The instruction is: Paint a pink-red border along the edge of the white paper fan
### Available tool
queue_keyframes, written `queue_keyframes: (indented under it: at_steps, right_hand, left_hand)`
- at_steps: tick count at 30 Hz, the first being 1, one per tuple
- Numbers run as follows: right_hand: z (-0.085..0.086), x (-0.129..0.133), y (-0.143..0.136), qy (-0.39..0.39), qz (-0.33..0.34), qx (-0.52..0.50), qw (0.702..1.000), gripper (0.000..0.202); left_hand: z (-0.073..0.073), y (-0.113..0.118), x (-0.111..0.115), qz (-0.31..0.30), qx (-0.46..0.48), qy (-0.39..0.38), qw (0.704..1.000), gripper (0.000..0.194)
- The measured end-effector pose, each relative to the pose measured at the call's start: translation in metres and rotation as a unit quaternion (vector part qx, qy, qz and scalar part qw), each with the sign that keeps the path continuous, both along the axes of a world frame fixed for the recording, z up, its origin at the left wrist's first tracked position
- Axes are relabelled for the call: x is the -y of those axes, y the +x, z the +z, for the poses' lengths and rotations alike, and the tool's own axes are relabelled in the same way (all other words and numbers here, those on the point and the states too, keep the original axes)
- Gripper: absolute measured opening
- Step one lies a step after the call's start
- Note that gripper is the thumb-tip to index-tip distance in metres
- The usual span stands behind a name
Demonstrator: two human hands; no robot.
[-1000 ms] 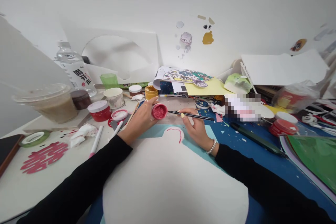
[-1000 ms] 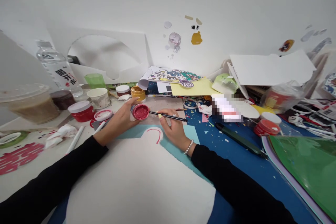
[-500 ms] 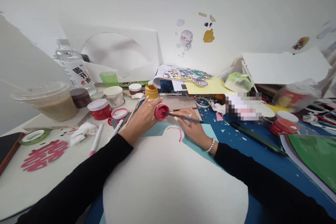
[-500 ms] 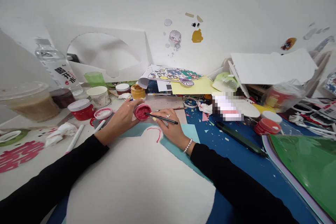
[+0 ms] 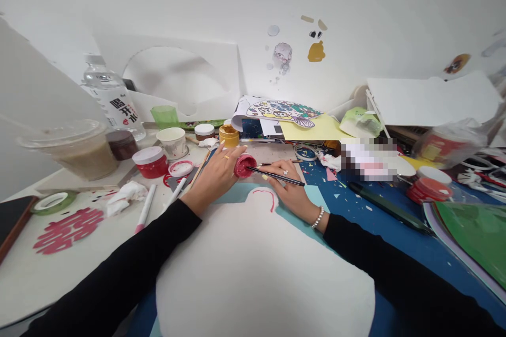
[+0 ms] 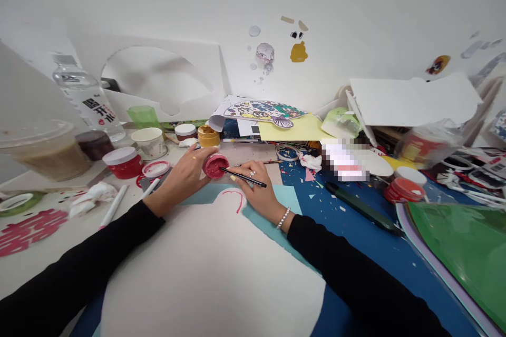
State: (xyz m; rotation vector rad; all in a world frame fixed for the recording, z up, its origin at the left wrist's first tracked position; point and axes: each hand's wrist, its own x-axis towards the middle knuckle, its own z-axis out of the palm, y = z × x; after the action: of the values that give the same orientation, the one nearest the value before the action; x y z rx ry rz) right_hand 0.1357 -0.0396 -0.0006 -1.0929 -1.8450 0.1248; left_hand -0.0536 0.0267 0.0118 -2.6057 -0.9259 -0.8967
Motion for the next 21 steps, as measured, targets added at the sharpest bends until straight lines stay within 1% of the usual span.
queue_keyframes:
  at_steps: [5,12,21]
  right_hand:
    - [-0.0008,-0.0004,0.0003,0.0,0.002,-0.005,1.0,0.024]
    - [0.0007,-0.001,0.0,0.0,0.0,-0.006,1.0,0.023]
    - [0.0002,-0.0005,-0.0001,0.006,0.004,0.004,1.0,0.024]
  left_hand:
    - [0.0003,0.0009,0.0008,0.002,-0.009,0.003,1.0,0.041]
    - [0.0,0.0001,0.0007,-0.011,0.006,0.014,1.0,0.041]
    - [-0.0009,-0.001,-0.0012,0.009,-0.011,0.006,1.0,0.044]
